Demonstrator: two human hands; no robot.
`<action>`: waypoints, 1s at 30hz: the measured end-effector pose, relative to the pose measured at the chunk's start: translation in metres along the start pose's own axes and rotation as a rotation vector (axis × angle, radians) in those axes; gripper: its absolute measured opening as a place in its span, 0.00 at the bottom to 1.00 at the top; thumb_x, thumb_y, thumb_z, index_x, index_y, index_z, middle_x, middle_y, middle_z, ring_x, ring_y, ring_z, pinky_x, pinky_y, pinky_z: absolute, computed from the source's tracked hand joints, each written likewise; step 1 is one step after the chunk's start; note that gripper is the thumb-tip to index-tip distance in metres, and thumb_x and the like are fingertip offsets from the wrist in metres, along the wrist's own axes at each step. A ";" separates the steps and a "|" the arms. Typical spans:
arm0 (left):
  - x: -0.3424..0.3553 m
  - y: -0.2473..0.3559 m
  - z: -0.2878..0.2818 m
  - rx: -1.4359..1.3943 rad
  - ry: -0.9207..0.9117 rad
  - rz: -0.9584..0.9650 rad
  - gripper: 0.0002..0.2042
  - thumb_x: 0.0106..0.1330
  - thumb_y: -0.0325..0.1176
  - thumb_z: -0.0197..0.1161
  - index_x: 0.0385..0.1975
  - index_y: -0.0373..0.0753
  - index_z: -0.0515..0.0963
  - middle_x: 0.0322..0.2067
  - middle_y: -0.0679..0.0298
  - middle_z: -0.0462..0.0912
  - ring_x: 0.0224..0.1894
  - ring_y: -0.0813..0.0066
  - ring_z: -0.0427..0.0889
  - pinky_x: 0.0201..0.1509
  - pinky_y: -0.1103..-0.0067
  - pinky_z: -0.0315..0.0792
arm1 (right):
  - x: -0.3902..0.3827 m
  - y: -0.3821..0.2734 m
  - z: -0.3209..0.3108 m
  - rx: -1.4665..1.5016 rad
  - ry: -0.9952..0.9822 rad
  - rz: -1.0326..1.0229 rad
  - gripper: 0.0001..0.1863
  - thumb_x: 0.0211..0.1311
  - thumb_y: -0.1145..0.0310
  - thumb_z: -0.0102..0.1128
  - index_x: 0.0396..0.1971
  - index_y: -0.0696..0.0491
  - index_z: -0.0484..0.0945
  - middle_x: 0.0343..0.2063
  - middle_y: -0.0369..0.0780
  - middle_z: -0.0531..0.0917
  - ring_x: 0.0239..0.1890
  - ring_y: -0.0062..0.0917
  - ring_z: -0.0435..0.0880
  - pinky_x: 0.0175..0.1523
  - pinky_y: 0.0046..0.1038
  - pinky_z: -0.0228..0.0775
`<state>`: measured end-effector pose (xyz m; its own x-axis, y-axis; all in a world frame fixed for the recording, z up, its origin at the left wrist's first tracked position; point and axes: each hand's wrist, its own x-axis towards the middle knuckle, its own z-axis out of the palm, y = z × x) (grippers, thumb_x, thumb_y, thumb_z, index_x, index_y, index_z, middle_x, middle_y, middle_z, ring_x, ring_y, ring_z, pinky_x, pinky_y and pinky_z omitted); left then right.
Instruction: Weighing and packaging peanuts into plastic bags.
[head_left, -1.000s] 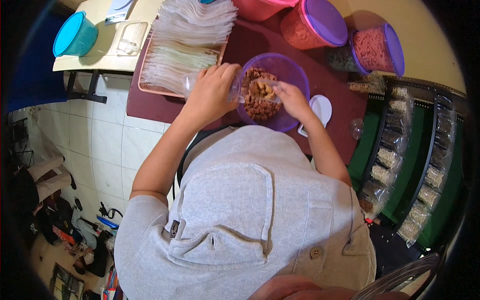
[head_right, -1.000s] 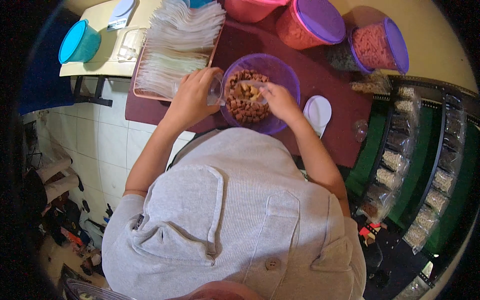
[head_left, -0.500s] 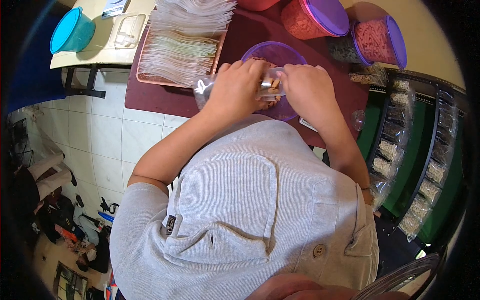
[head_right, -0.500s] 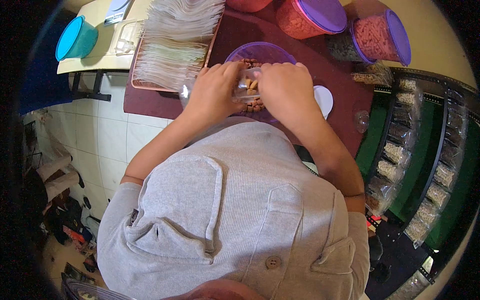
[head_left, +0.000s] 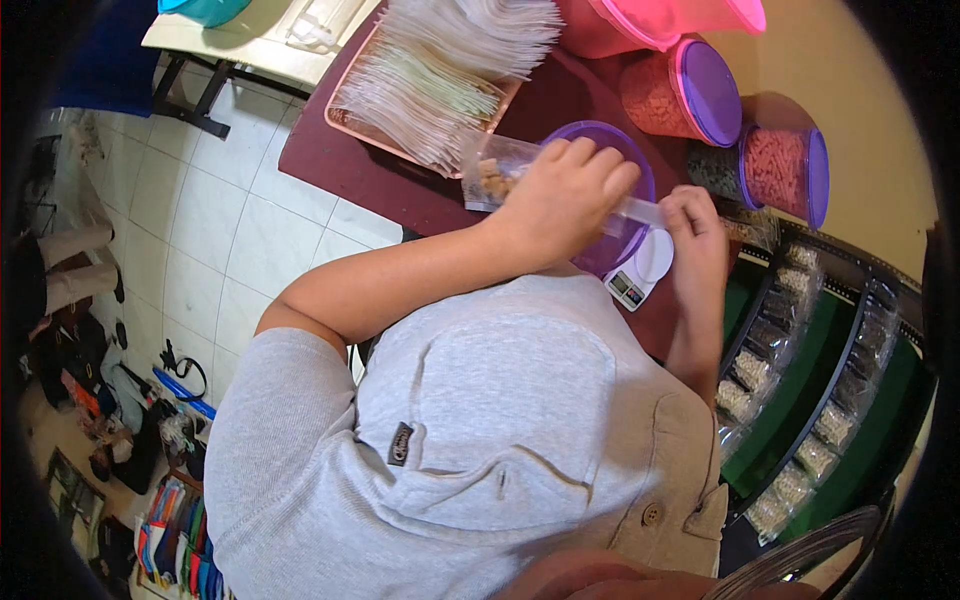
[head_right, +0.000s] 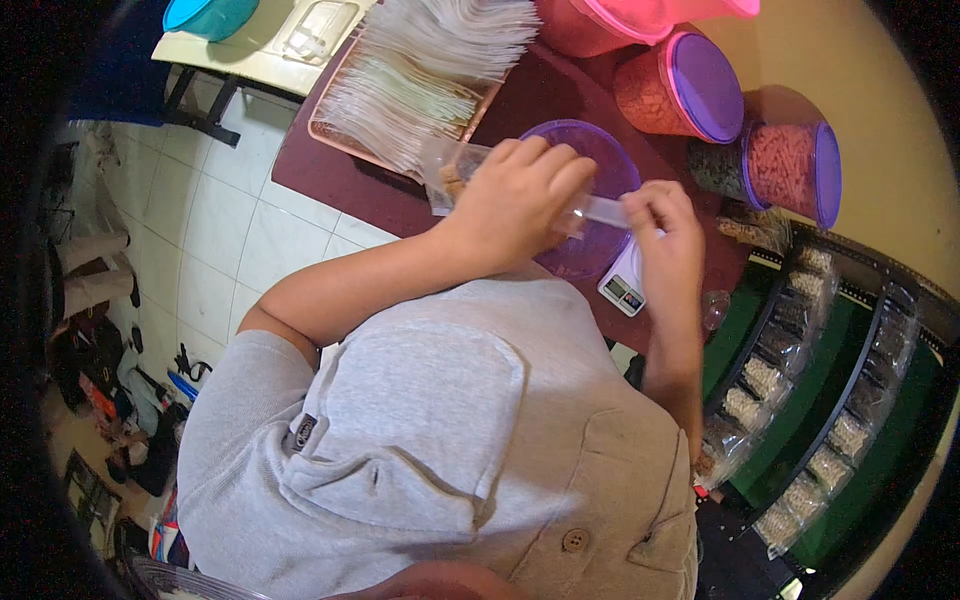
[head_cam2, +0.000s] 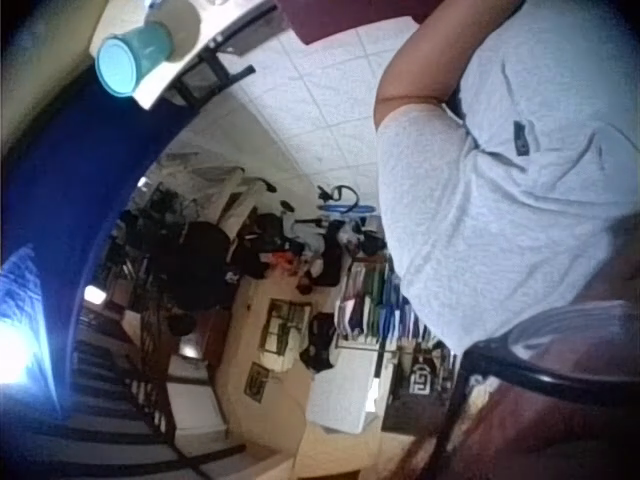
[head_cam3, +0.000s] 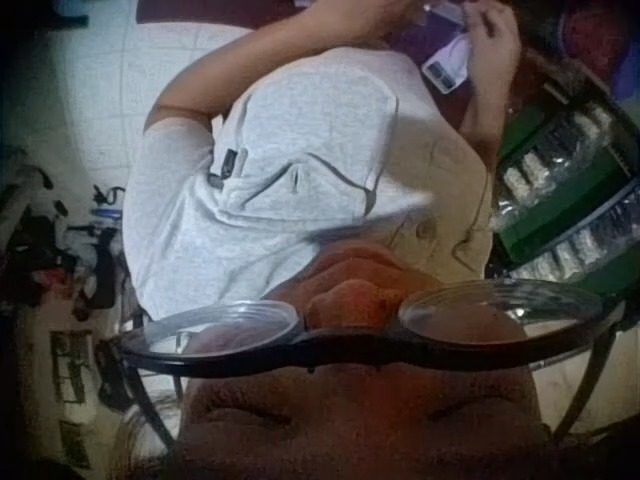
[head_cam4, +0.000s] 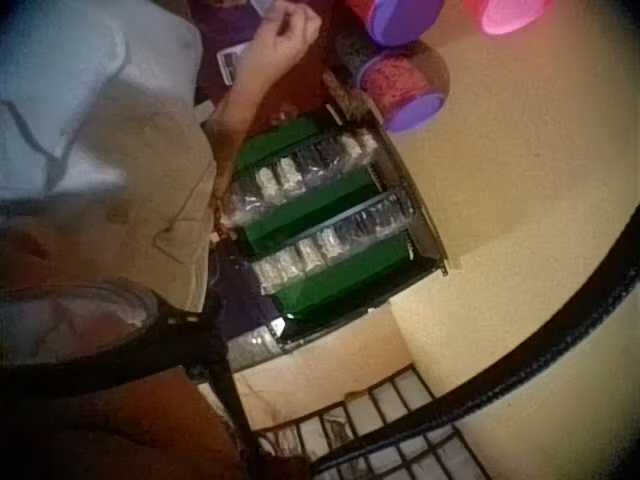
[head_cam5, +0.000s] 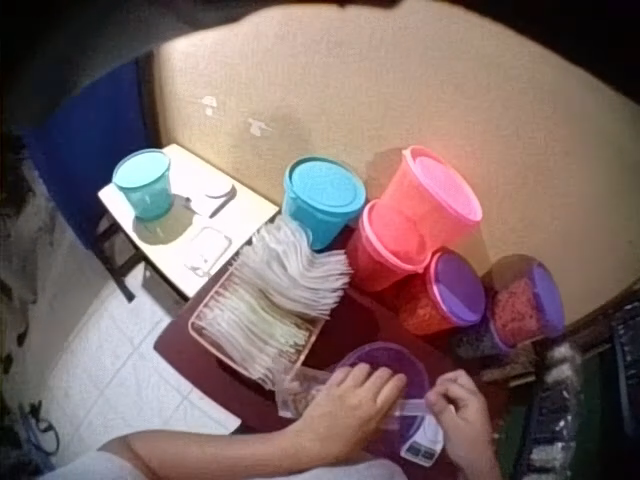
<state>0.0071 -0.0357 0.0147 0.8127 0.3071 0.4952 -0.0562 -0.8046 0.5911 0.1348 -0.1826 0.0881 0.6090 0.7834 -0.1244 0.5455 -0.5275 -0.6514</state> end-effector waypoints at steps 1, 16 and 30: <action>0.003 0.005 0.001 -0.020 0.009 0.029 0.27 0.40 0.36 0.72 0.44 0.40 0.73 0.36 0.64 0.75 0.40 0.65 0.74 0.45 0.71 0.67 | -0.006 0.005 0.016 -0.105 0.184 -0.181 0.08 0.61 0.70 0.61 0.31 0.61 0.77 0.37 0.38 0.73 0.40 0.24 0.73 0.45 0.24 0.67; 0.006 0.005 -0.005 -0.159 0.053 0.059 0.26 0.39 0.30 0.70 0.43 0.39 0.73 0.36 0.63 0.76 0.39 0.63 0.75 0.45 0.70 0.69 | -0.021 -0.019 0.019 -0.071 0.278 -0.160 0.09 0.49 0.76 0.65 0.33 0.57 0.81 0.46 0.40 0.72 0.54 0.33 0.67 0.62 0.34 0.57; -0.001 0.002 -0.005 -0.440 -0.127 -0.090 0.30 0.40 0.30 0.75 0.46 0.35 0.70 0.39 0.53 0.79 0.45 0.51 0.78 0.49 0.64 0.72 | -0.023 -0.020 0.027 -0.236 0.420 -0.207 0.11 0.48 0.60 0.73 0.22 0.51 0.82 0.57 0.40 0.72 0.57 0.37 0.63 0.63 0.36 0.51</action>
<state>0.0031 -0.0350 0.0181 0.8887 0.2792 0.3636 -0.2004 -0.4767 0.8559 0.0945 -0.1819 0.0840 0.6265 0.7053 0.3317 0.7644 -0.4729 -0.4384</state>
